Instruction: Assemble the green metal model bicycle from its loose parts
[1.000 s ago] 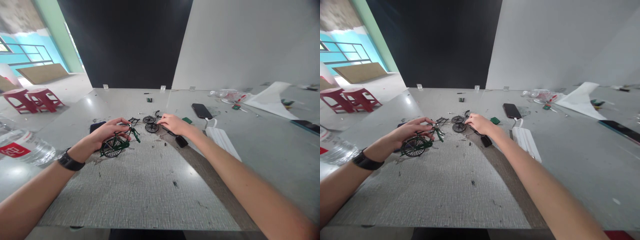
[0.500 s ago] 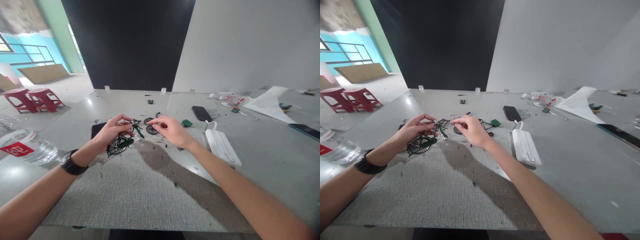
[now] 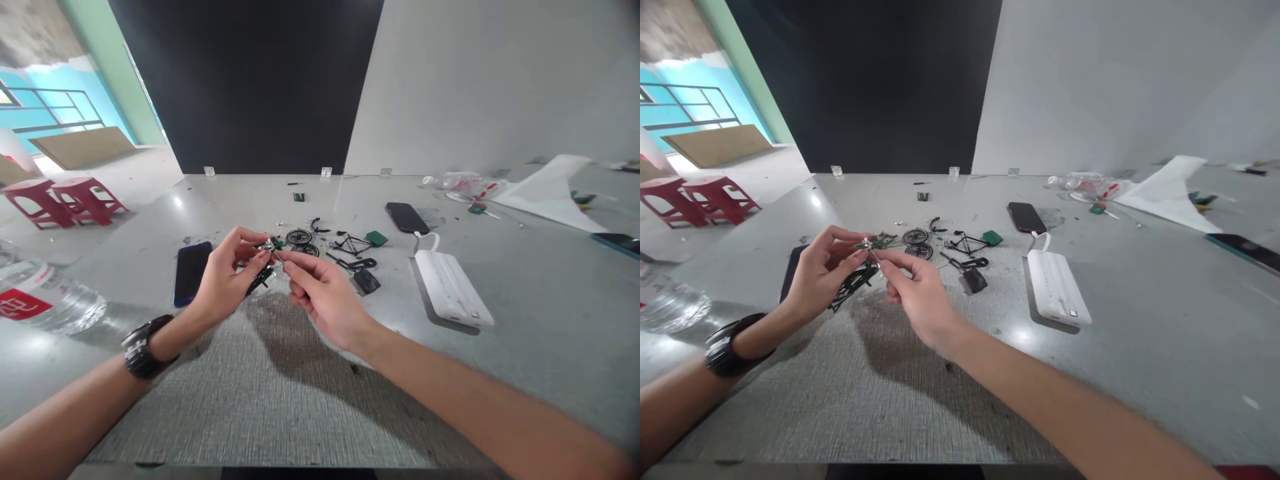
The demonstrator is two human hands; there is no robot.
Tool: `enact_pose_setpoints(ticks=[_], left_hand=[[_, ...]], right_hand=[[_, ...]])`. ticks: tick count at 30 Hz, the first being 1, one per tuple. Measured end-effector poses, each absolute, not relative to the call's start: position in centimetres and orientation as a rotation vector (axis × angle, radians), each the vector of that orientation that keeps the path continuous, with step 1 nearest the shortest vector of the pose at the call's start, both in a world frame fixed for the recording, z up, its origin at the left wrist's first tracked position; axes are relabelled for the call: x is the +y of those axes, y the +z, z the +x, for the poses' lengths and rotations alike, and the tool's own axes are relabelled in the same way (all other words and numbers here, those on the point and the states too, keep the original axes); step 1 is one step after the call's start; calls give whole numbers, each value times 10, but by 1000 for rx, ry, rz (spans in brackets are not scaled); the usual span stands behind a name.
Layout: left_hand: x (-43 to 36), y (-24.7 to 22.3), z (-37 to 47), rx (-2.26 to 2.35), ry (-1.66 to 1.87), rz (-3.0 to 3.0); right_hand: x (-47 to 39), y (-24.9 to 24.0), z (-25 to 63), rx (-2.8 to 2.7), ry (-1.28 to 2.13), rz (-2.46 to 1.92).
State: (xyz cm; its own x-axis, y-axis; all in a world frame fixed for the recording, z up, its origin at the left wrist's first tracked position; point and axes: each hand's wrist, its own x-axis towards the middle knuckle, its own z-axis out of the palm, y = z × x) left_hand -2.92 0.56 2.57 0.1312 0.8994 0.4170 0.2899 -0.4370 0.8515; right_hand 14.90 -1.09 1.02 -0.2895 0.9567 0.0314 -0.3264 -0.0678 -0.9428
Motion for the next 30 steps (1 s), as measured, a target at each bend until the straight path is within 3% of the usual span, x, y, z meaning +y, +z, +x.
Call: enact_pose_setpoints(ticks=[30], left_hand=[[5, 12, -24, 1206, 1494, 2003]], right_hand=[[-18, 13, 143, -1025, 1590, -838]])
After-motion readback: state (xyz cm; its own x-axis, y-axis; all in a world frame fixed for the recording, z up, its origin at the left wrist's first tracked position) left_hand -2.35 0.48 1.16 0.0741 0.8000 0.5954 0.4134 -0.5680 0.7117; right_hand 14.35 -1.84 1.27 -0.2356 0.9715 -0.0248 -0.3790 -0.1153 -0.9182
